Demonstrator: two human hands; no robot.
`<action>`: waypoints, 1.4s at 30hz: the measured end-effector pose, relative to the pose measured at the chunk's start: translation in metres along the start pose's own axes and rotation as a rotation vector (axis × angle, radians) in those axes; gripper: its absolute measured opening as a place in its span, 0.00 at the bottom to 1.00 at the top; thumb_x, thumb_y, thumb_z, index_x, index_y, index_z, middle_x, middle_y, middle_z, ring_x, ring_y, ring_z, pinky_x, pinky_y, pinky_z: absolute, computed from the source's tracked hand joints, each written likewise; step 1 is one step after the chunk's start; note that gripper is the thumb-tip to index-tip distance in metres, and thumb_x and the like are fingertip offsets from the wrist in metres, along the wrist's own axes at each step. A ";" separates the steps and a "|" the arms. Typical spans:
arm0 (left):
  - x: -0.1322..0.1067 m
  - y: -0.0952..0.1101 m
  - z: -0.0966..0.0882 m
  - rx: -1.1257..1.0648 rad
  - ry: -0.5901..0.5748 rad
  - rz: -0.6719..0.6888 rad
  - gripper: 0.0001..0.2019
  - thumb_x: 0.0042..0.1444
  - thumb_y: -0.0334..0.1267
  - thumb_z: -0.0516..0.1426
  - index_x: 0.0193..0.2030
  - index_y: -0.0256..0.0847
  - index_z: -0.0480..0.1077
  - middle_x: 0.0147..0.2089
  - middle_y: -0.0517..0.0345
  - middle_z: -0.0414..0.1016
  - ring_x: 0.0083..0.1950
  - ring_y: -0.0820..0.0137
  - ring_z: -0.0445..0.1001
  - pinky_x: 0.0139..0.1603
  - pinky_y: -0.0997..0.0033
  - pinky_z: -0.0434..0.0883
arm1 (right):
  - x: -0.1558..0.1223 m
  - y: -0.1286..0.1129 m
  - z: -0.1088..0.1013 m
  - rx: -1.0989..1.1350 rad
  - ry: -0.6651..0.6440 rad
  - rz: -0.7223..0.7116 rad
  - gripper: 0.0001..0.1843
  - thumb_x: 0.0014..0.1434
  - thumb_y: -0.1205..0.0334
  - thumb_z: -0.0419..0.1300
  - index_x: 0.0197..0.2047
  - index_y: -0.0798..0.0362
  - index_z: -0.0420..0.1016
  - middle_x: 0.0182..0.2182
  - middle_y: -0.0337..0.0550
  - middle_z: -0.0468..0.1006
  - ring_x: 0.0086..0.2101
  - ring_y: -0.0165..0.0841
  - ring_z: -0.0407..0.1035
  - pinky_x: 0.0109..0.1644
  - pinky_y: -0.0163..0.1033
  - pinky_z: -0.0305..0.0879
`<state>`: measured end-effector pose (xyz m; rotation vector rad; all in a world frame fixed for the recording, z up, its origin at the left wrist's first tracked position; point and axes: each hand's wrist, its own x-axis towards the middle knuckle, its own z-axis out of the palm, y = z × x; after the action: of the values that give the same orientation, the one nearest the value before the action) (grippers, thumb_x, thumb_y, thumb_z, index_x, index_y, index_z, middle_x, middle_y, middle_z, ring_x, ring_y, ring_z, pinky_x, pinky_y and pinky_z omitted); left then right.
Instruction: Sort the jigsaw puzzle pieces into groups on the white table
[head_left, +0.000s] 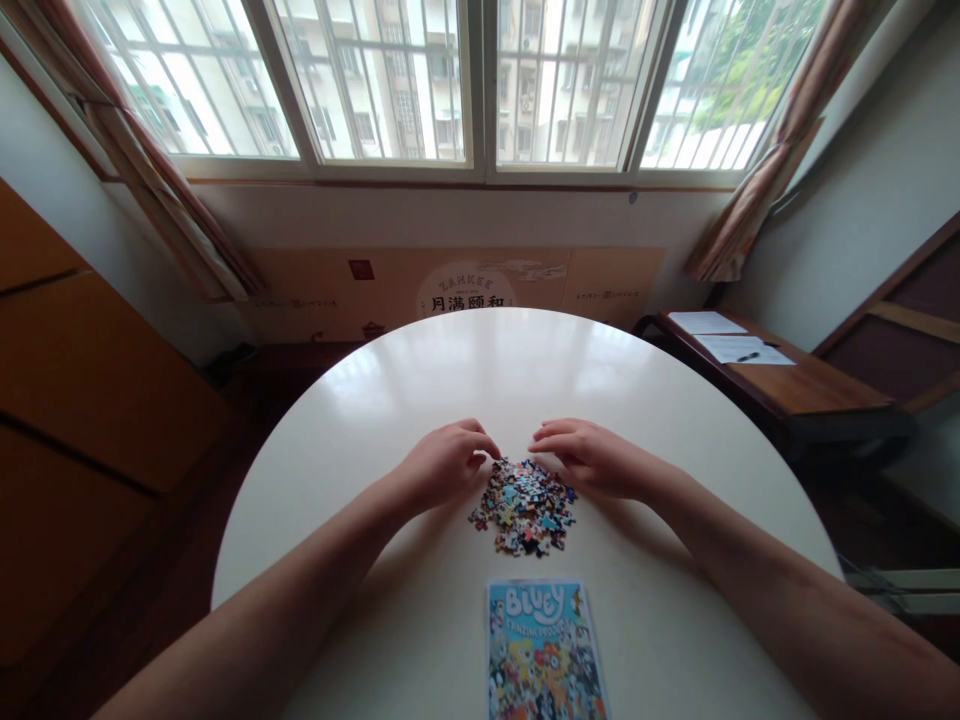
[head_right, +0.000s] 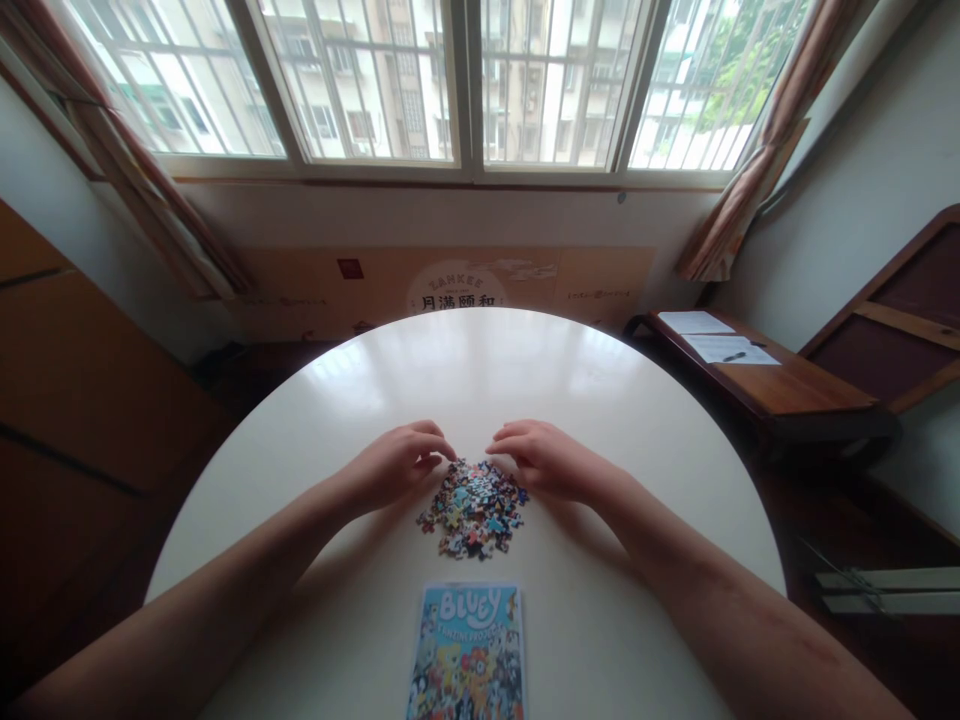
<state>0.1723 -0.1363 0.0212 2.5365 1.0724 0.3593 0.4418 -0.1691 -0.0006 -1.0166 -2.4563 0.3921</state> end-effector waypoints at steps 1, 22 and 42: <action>0.000 0.000 0.000 -0.002 -0.002 -0.001 0.16 0.58 0.28 0.54 0.42 0.48 0.82 0.47 0.56 0.79 0.42 0.68 0.76 0.45 0.69 0.71 | 0.000 0.000 0.001 -0.005 0.002 0.005 0.21 0.62 0.73 0.56 0.54 0.49 0.80 0.52 0.49 0.80 0.54 0.41 0.73 0.59 0.51 0.71; 0.004 -0.004 0.006 -0.059 0.152 -0.065 0.23 0.60 0.22 0.47 0.43 0.45 0.81 0.48 0.54 0.77 0.47 0.66 0.76 0.53 0.62 0.72 | 0.004 0.006 0.022 -0.094 0.015 0.227 0.24 0.73 0.49 0.46 0.67 0.39 0.67 0.69 0.47 0.63 0.71 0.53 0.46 0.69 0.74 0.44; 0.000 0.007 0.009 -0.130 0.131 0.021 0.19 0.58 0.25 0.51 0.38 0.46 0.82 0.44 0.54 0.78 0.43 0.68 0.76 0.51 0.63 0.74 | -0.001 0.006 0.009 -0.112 0.133 0.310 0.32 0.73 0.41 0.36 0.53 0.39 0.80 0.70 0.40 0.62 0.72 0.53 0.43 0.69 0.76 0.40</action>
<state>0.1803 -0.1427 0.0157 2.4388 1.0340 0.5878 0.4415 -0.1670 -0.0113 -1.4302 -2.2271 0.2755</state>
